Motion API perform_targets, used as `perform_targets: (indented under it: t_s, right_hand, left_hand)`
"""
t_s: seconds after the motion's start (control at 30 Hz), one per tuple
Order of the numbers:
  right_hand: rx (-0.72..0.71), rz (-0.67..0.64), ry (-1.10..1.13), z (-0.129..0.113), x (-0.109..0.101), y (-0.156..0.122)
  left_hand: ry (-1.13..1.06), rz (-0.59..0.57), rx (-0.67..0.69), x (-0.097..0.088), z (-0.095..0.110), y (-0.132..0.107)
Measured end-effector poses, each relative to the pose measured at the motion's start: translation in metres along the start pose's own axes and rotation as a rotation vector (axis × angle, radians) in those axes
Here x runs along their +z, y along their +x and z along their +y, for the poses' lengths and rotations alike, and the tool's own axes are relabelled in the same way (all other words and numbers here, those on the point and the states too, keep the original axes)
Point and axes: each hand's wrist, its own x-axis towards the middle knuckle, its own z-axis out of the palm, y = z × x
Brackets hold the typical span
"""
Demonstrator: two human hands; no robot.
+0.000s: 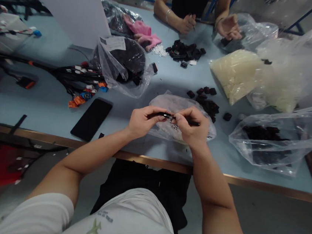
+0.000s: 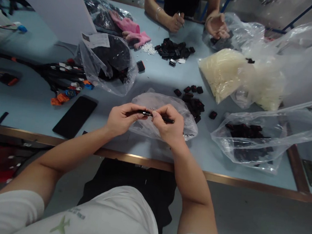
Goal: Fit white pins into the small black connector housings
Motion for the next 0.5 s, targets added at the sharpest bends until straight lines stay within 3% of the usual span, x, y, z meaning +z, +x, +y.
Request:
perform_targets:
  t_s: [0.27, 0.5]
  right_hand:
    - [-0.096, 0.015, -0.145, 0.0016, 0.0002, -0.0031]
    - [-0.107, -0.003, 0.010, 0.0044, -0.0013, -0.0027]
  left_hand:
    - [0.279, -0.010, 0.147, -0.0041, 0.0033, -0.0031]
    - [0.078, 0.006, 0.043, -0.0003, -0.0003, 0.0008]
